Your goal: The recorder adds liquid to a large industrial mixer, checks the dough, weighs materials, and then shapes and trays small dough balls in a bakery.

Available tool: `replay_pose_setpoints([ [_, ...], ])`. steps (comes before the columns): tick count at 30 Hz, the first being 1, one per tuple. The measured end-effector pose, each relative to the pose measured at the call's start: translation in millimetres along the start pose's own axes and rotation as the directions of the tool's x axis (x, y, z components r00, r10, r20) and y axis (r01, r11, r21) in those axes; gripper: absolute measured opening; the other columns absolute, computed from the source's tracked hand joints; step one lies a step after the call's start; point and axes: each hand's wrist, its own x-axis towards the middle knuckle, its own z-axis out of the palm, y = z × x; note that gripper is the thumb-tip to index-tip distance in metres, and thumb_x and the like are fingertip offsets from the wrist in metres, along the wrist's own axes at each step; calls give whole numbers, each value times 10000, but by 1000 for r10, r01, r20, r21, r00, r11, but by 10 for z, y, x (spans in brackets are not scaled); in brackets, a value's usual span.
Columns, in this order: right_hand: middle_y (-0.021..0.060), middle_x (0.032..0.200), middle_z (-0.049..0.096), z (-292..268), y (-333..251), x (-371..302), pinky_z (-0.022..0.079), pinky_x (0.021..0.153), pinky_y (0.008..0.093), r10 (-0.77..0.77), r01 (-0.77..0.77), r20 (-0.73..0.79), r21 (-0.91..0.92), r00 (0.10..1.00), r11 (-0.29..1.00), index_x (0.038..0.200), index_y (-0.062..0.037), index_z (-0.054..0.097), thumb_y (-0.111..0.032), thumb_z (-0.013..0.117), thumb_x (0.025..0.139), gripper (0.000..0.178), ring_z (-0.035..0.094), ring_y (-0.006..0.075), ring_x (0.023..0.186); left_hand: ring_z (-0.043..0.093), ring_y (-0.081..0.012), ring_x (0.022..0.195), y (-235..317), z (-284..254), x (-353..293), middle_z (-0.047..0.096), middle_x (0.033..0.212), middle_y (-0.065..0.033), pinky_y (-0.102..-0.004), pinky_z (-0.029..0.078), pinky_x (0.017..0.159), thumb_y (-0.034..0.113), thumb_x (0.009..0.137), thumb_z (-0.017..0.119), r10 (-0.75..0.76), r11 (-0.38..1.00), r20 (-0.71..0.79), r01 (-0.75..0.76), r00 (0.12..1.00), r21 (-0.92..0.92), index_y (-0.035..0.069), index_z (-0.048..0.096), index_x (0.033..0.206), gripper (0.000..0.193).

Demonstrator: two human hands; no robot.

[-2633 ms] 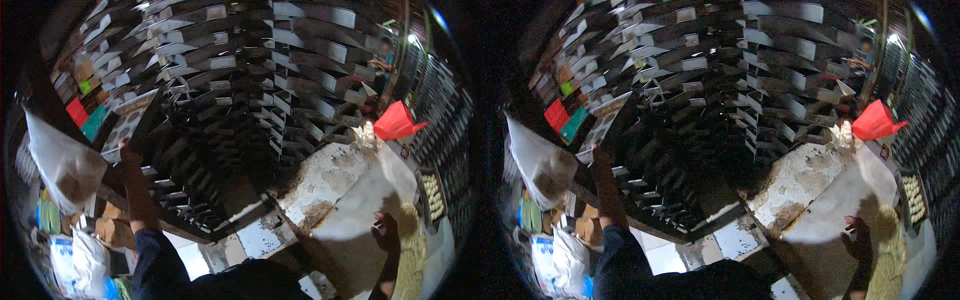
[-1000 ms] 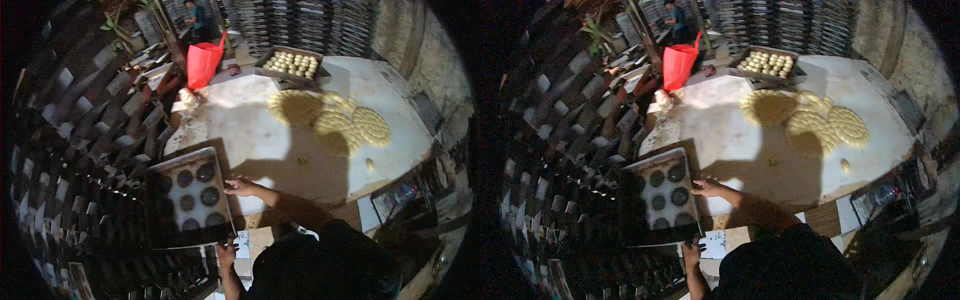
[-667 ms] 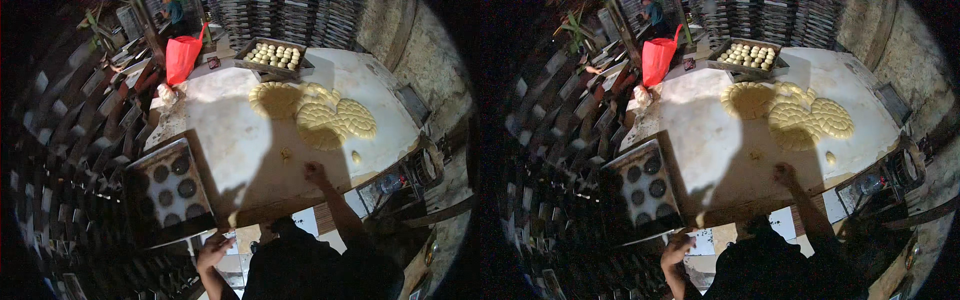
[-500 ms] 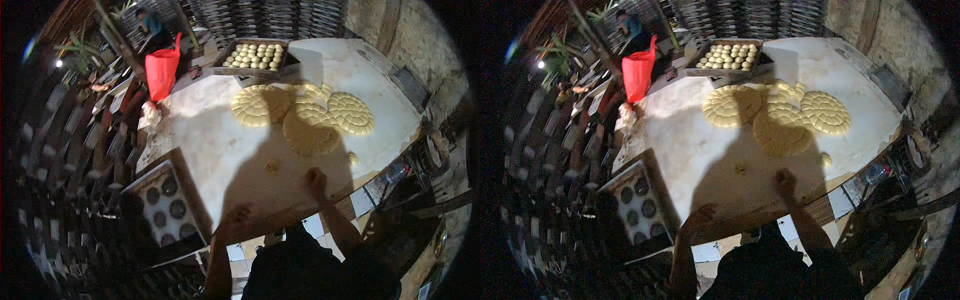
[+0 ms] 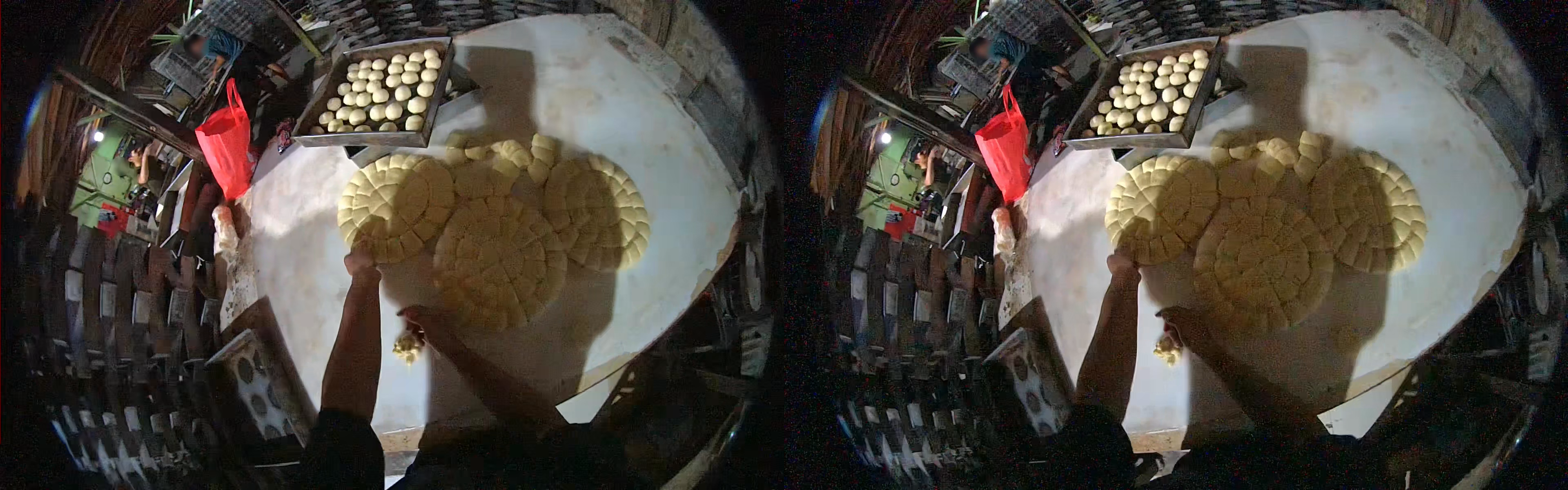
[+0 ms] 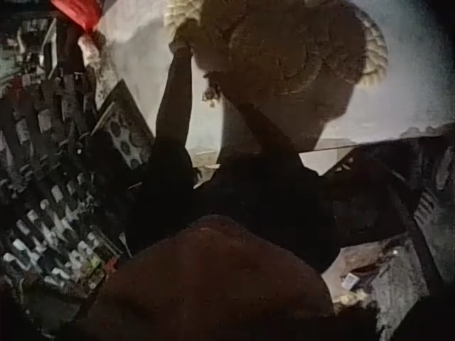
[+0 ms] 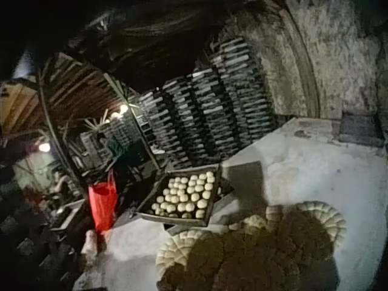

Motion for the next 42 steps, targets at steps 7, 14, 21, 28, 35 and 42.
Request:
replay_pose_setpoints([
  [7, 53, 709, 536, 151, 323, 1604, 464, 550, 329, -141, 108, 15, 566, 990, 817, 1112, -27, 538, -410, 494, 902, 439, 532, 148, 629, 601, -266, 905, 66, -61, -279, 584, 1090, -155, -328, 525, 720, 197, 873, 530, 457, -90, 280, 357, 844, -930, 59, 439, 1285, 444],
  [14, 107, 798, 581, 601, 216, 1085, 464, 640, 370, -255, 105, -518, -300, 817, 948, 1008, -10, 575, -367, 608, 809, 410, 549, 217, 714, 605, -307, 656, -1239, 477, -585, 626, 721, -169, -419, 483, 574, 410, 877, 513, 194, 883, -296, -298, 935, -363, 5, 655, 797, 436],
  [21, 136, 861, 609, 805, 840, -86, 463, 682, 360, -229, 18, -653, -314, 722, 949, 840, 64, 584, -257, 586, 844, 320, 563, 221, 776, 624, -372, 818, -1299, 251, -2382, 648, 857, -227, -436, 481, 737, 608, 751, 569, -72, 944, -28, 59, 997, -324, -9, 659, 890, 639],
  [28, 128, 966, 583, 1960, 1600, -1385, 456, 702, 359, -232, 198, -347, -132, 909, 971, 965, 19, 545, -171, 594, 848, 228, 557, 204, 786, 624, -282, 826, -2569, 175, -3709, 655, 873, -176, -383, 492, 719, 473, 823, 584, -23, 447, -299, -258, 954, -857, -14, 606, 970, 509],
  [35, 135, 977, 574, 1931, 1504, -1775, 485, 701, 340, -481, 272, -145, -669, 865, 692, 1094, -1, 469, -223, 701, 789, 442, 570, 232, 723, 540, -99, 691, -2401, -1009, -4521, 622, 800, -29, -241, 444, 627, 218, 877, 627, 81, 221, -529, -533, 845, -817, 34, 586, 882, 189],
  [42, 116, 882, 580, 1721, 248, -2141, 531, 717, 336, -763, 685, -205, -342, 613, 643, 1031, -5, 511, -200, 619, 855, 284, 606, 197, 817, 546, -181, 896, -2375, -1140, -4144, 541, 1022, -120, -289, 478, 730, 65, 856, 613, -383, 34, -531, -563, 756, -826, 25, 392, 1129, 354],
])
